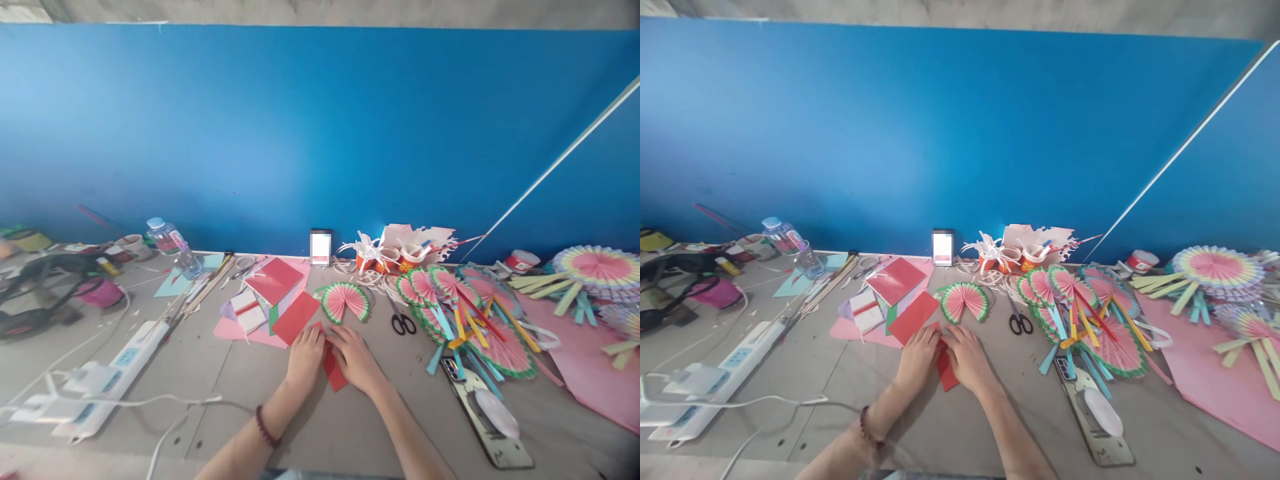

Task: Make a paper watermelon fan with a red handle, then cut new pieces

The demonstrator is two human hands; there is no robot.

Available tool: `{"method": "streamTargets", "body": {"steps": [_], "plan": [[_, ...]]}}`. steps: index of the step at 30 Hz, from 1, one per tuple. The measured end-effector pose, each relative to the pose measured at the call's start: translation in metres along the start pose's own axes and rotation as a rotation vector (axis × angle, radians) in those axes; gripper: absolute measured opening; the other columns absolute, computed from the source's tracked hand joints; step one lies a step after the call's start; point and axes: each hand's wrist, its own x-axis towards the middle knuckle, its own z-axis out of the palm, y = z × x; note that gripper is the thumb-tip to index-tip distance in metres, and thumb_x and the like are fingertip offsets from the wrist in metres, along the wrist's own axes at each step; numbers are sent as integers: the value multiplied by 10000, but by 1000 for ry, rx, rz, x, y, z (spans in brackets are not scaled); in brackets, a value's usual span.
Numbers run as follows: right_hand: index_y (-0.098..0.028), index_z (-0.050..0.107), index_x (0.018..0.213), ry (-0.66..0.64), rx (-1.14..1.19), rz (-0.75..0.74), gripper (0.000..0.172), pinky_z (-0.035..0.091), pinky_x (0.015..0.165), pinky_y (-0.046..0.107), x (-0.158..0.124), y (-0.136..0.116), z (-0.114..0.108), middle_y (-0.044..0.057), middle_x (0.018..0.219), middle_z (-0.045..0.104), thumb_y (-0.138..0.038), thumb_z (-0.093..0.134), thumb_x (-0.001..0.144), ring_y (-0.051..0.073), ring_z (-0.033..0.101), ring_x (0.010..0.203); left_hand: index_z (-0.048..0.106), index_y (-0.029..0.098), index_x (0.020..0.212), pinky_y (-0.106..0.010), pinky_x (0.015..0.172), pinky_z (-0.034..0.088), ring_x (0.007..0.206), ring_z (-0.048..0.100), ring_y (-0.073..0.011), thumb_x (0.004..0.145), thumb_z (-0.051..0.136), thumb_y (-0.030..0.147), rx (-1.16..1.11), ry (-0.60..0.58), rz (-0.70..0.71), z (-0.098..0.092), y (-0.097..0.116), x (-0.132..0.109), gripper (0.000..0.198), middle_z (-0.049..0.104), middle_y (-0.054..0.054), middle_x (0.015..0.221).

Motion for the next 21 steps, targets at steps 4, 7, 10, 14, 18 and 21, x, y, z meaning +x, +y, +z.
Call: {"method": "streamTargets", "body": {"steps": [4, 7, 10, 14, 18, 21], "plan": [[-247, 538, 1243, -7, 20, -10, 441, 343, 1023, 415, 0, 2, 2, 47, 1337, 507, -106, 423, 842, 224, 392, 1254, 587, 154, 1022, -397, 862, 484, 947, 596, -238, 837, 443, 66, 24, 10, 0, 5, 2, -2, 250, 619, -86, 976], [-224, 592, 1153, 17, 42, -37, 381, 346, 1024, 414, 0, 1, -1, 60, 1295, 537, -105, 463, 815, 224, 413, 1234, 576, 161, 1076, -408, 878, 477, 973, 597, -236, 833, 416, 67, -12, -6, 35, 8, 0, -1, 306, 627, -92, 1032], [-210, 619, 1046, 49, 72, -50, 315, 349, 1024, 411, 1, 0, -3, 67, 1253, 558, -90, 474, 793, 219, 437, 1208, 550, 153, 1153, -411, 932, 456, 1074, 573, -231, 827, 393, 66, -50, -39, 117, 9, -4, 1, 373, 615, -102, 1156], [-204, 575, 1068, 59, 111, -33, 357, 345, 1028, 413, 1, 1, -3, 71, 1246, 558, -50, 445, 773, 215, 427, 1222, 507, 137, 1255, -421, 1004, 401, 1204, 498, -237, 834, 371, 75, -8, -72, 164, 12, -8, -2, 447, 555, -109, 1293], [-219, 567, 1032, 49, 135, -6, 342, 373, 996, 381, 1, 0, -6, 59, 1175, 587, -49, 454, 757, 211, 455, 1183, 391, 129, 1374, -420, 1042, 356, 1300, 393, -239, 856, 348, 105, 109, -118, 192, 22, -9, -13, 521, 412, -112, 1422], [-223, 567, 1033, 37, 135, 20, 333, 368, 995, 377, 0, -2, -8, 63, 1209, 568, -65, 460, 761, 213, 459, 1179, 279, 141, 1433, -400, 1061, 332, 1338, 330, -224, 885, 330, 150, 170, -131, 204, 30, -10, -21, 551, 341, -103, 1460]]}}
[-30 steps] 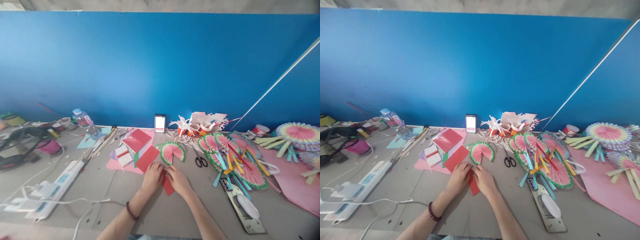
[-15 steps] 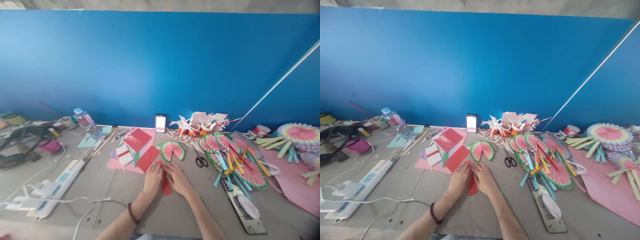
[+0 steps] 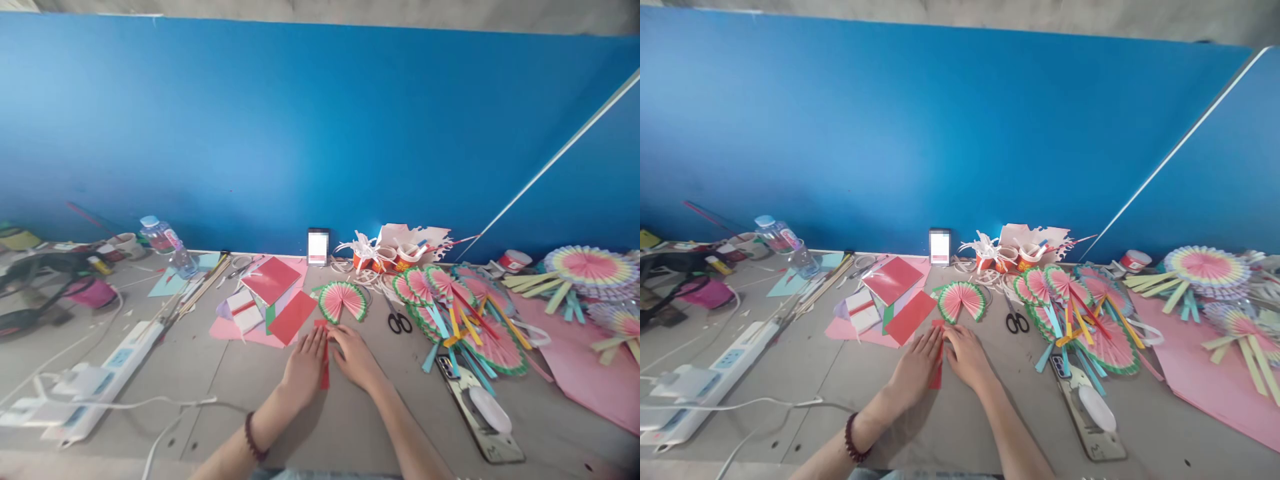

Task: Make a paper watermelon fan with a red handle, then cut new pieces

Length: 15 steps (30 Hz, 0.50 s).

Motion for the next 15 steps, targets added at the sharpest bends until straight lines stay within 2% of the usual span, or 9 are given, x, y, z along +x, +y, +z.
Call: {"method": "streamTargets", "body": {"steps": [4, 7, 11, 15], "plan": [[-223, 555, 1070, -14, -10, 7, 337, 352, 1002, 376, 0, -1, 2, 65, 1217, 564, -85, 466, 775, 212, 443, 1191, 122, 170, 1465, -402, 1073, 315, 1363, 278, -215, 911, 341, 223, 30, -6, -3, 6, 1, -4, 597, 289, -88, 1480], [-213, 547, 1083, -2, -21, 12, 326, 350, 996, 372, 1, -1, 5, 70, 1192, 573, -89, 447, 799, 211, 446, 1182, 67, 171, 1463, -408, 1079, 307, 1359, 286, -226, 906, 364, 217, 49, 9, -39, 6, 4, -3, 633, 294, -91, 1478], [-200, 540, 1095, 14, -17, 39, 365, 359, 983, 360, 1, 1, 8, 84, 1176, 570, -46, 392, 799, 198, 467, 1155, 86, 165, 1462, -399, 1077, 317, 1349, 307, -220, 908, 361, 204, 43, 13, -26, 2, 13, -5, 620, 355, -88, 1453], [-202, 530, 1113, 29, 3, 55, 420, 382, 956, 350, 0, 4, 9, 81, 1160, 565, -21, 375, 766, 189, 507, 1088, 127, 171, 1466, -381, 1066, 337, 1347, 313, -218, 921, 377, 317, -41, 19, 14, -11, 22, -14, 618, 313, -73, 1475]]}}
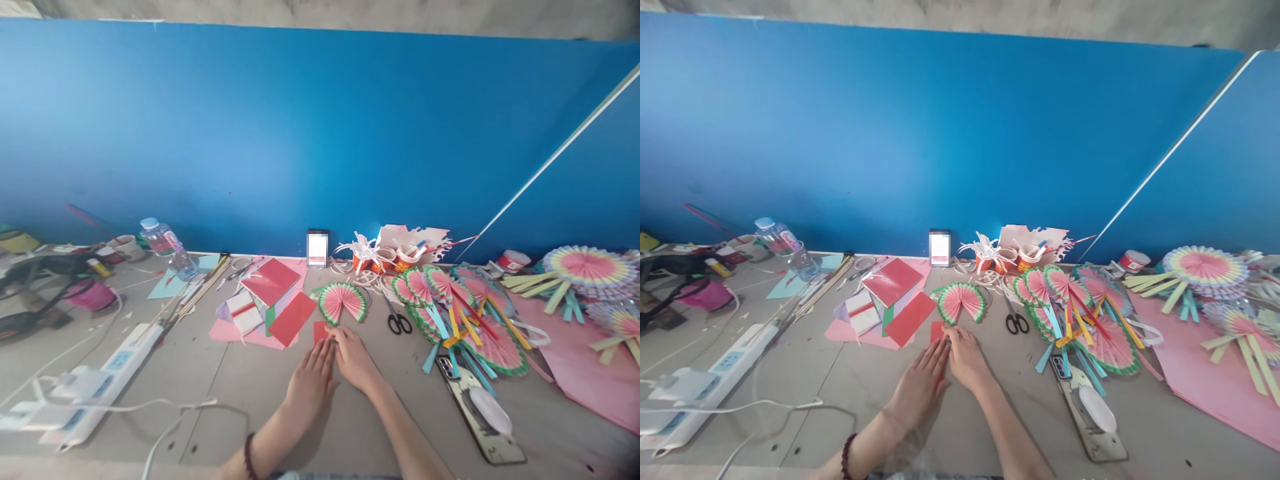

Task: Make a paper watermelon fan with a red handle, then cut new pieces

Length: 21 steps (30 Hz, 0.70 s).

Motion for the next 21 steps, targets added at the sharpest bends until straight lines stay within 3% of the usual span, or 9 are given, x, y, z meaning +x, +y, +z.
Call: {"method": "streamTargets", "body": {"steps": [7, 16, 21], "plan": [[-204, 457, 1242, 25, -23, -35, 491, 353, 1001, 369, -2, -2, 5, 76, 1197, 555, -40, 388, 785, 196, 458, 1165, 142, 139, 1466, -442, 1087, 291, 1352, 294, -282, 844, 429, 581, -159, -33, -30, -16, 8, -14, 815, 258, -120, 1489], [-198, 401, 1319, 9, -123, -33, 435, 324, 1014, 440, -2, -9, 8, 75, 1171, 615, -128, 365, 892, 241, 390, 1261, 96, 132, 1470, -427, 1092, 284, 1368, 253, -280, 866, 422, 529, -208, -51, -59, -19, 12, -24, 793, 206, -115, 1503], [-224, 486, 1223, 51, -145, -36, 366, 376, 949, 420, 5, -8, 7, 69, 1121, 640, -143, 462, 867, 238, 489, 1155, 34, 133, 1471, -449, 1092, 279, 1377, 229, -276, 882, 403, 492, -231, -45, -58, -20, 14, -27, 782, 182, -115, 1509]]}}
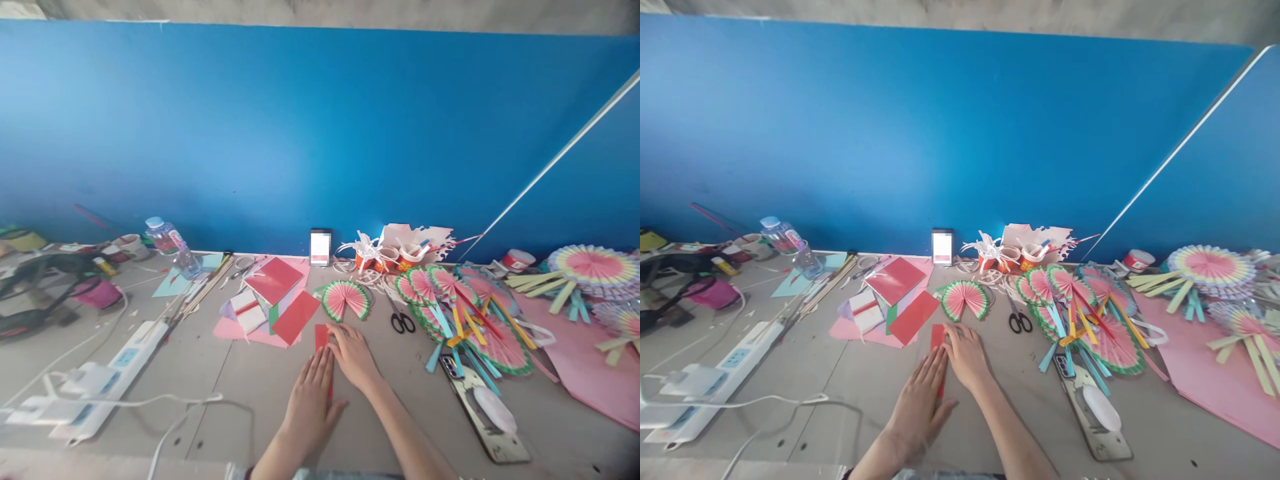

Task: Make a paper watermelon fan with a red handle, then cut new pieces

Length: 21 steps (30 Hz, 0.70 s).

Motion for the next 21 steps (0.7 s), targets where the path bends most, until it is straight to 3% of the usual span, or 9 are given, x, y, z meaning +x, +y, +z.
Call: {"method": "streamTargets", "body": {"steps": [12, 21], "plan": [[-229, 625, 805, 84, 128, 22, 14, 354, 899, 382, 6, 10, 6, 31, 1086, 658, -232, 617, 793, 220, 519, 1058, 19, 162, 1472, -426, 1101, 274, 1385, 208, -256, 890, 413, 409, -49, 17, 13, -6, 3, -10, 745, 141, -80, 1518], [-221, 626, 751, 155, 100, 37, 98, 342, 867, 361, 12, 10, 11, 28, 1010, 681, -249, 575, 830, 206, 536, 968, 44, 167, 1474, -432, 1103, 279, 1383, 214, -262, 888, 418, 394, -61, 27, 13, -6, 2, -9, 731, 154, -67, 1516]]}}
